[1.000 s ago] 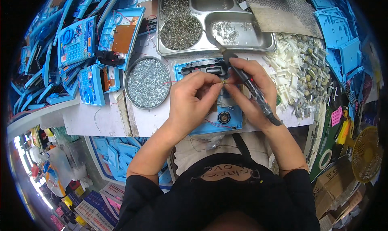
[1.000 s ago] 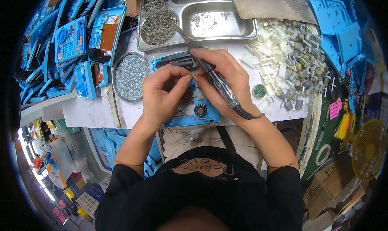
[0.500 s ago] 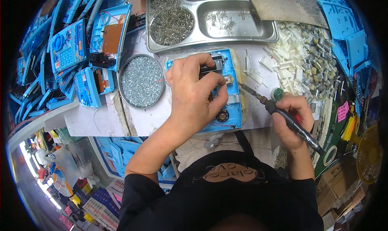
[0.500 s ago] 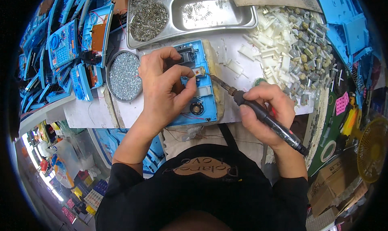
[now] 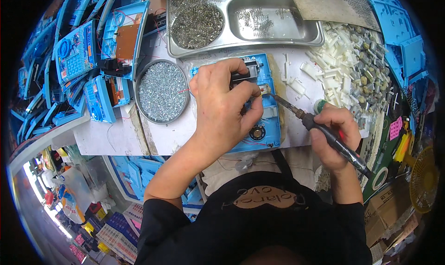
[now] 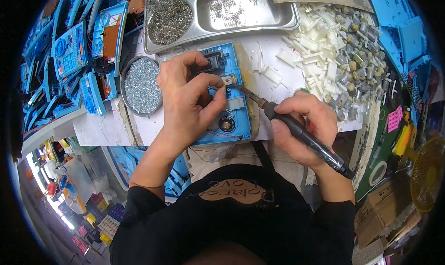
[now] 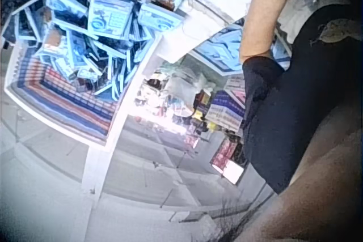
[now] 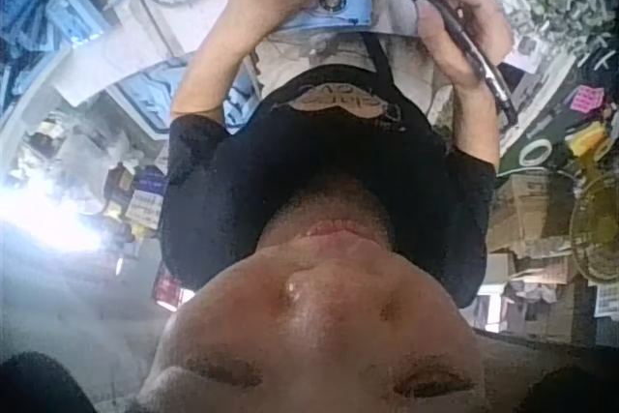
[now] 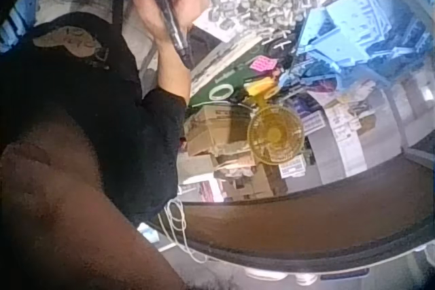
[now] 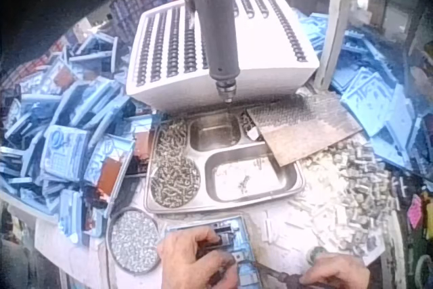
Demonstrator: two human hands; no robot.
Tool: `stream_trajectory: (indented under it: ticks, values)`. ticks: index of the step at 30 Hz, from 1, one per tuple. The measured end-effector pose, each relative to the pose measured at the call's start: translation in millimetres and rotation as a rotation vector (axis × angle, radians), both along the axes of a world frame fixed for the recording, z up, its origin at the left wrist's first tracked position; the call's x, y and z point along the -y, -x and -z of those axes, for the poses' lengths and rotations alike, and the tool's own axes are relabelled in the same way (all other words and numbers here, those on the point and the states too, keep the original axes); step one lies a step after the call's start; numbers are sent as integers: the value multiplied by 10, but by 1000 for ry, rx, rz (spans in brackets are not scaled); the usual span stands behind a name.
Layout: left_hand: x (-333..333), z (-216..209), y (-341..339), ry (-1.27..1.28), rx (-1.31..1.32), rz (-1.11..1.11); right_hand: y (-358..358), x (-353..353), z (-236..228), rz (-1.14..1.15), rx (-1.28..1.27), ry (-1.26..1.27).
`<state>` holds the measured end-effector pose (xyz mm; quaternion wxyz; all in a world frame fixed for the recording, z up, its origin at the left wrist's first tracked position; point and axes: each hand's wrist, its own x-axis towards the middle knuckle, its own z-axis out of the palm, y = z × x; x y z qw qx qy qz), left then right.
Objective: Assemble a blue electronic toy or device housing by installing components and using a power screwdriver and soldering iron.
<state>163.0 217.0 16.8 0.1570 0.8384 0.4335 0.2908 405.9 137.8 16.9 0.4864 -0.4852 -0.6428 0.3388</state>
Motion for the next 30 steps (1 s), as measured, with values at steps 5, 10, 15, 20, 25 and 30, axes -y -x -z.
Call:
stream_trajectory:
  ticks: [5,10,15,20,25,30]
  values:
    - [-3,-2,12,2,-3,4,11,1,-9,0,17,-8]
    - [-9,-6,10,-5,7,4,9,-34,-18,-48,117,-137]
    - [13,40,-16,-9,41,-22,15,-63,42,-108,162,-300]
    - [16,48,-9,3,40,-22,-14,-30,28,-105,165,-300]
    - [9,-5,2,-12,-16,-9,-28,-39,25,-78,100,-296]
    - [15,-21,0,-21,-38,-12,-74,-48,0,-58,105,-284]
